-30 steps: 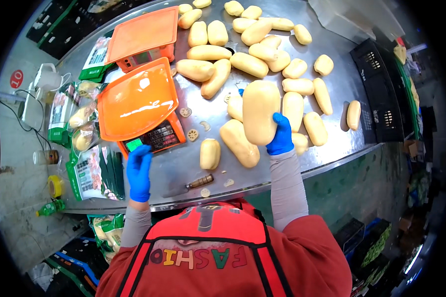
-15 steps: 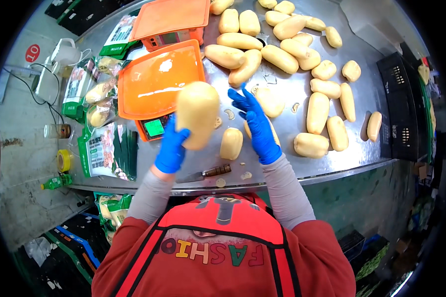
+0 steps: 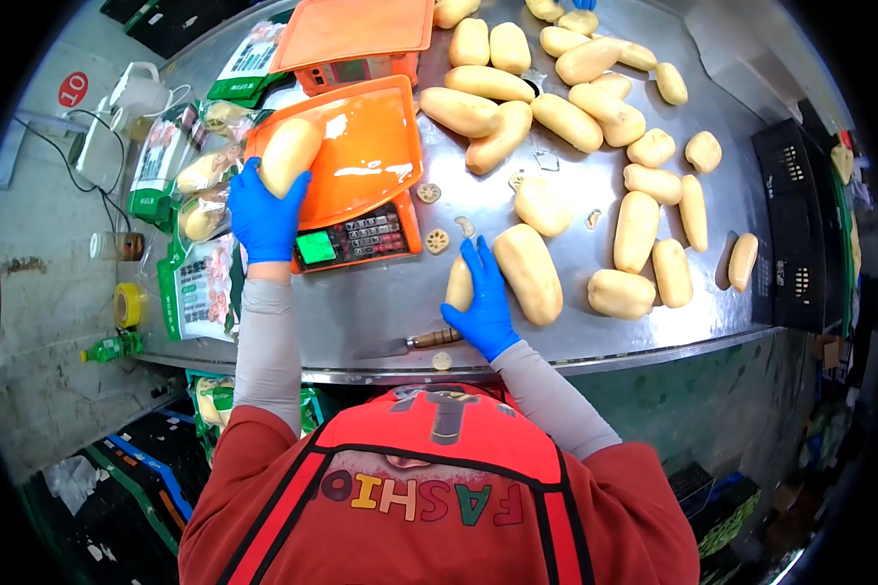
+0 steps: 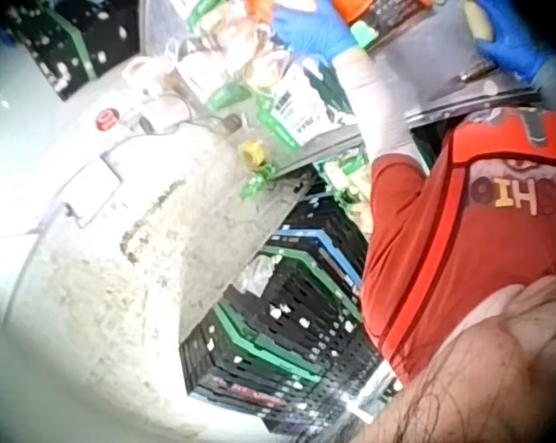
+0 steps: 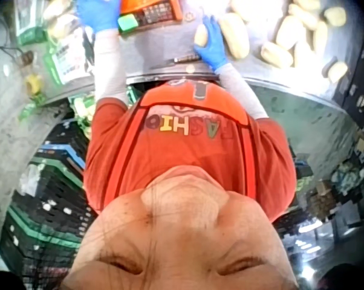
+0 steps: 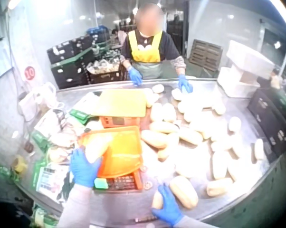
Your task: The person weighs potatoes on a digital scale, places them into plastic bags, and then seals the bags.
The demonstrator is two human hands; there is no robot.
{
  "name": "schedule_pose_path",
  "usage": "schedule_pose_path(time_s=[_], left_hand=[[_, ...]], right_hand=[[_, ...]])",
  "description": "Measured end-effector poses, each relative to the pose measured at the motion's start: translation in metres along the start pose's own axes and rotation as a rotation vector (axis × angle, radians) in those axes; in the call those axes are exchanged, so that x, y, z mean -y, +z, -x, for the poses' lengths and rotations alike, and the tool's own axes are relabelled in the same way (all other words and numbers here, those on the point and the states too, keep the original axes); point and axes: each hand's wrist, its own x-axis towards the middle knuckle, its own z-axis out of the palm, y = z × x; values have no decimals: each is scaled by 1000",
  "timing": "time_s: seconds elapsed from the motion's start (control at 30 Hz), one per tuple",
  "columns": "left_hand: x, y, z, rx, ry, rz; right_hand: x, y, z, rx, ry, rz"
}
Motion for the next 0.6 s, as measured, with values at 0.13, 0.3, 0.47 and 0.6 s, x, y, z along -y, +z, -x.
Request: schedule_pose_path(time_s=[0.13, 0.3, 0.47, 0.6], left_hand=[[0, 5, 19, -24, 181, 59], [-8, 4, 31, 3, 297, 237], [9, 7, 25, 31, 222, 458], [22, 7, 24, 187, -59, 739]], right_hand=[[11, -26, -8, 77, 263, -767], [49, -51, -36, 237, 205, -1126], [66, -47, -64, 283, 102, -1103], [81, -36, -109, 252, -113, -763]])
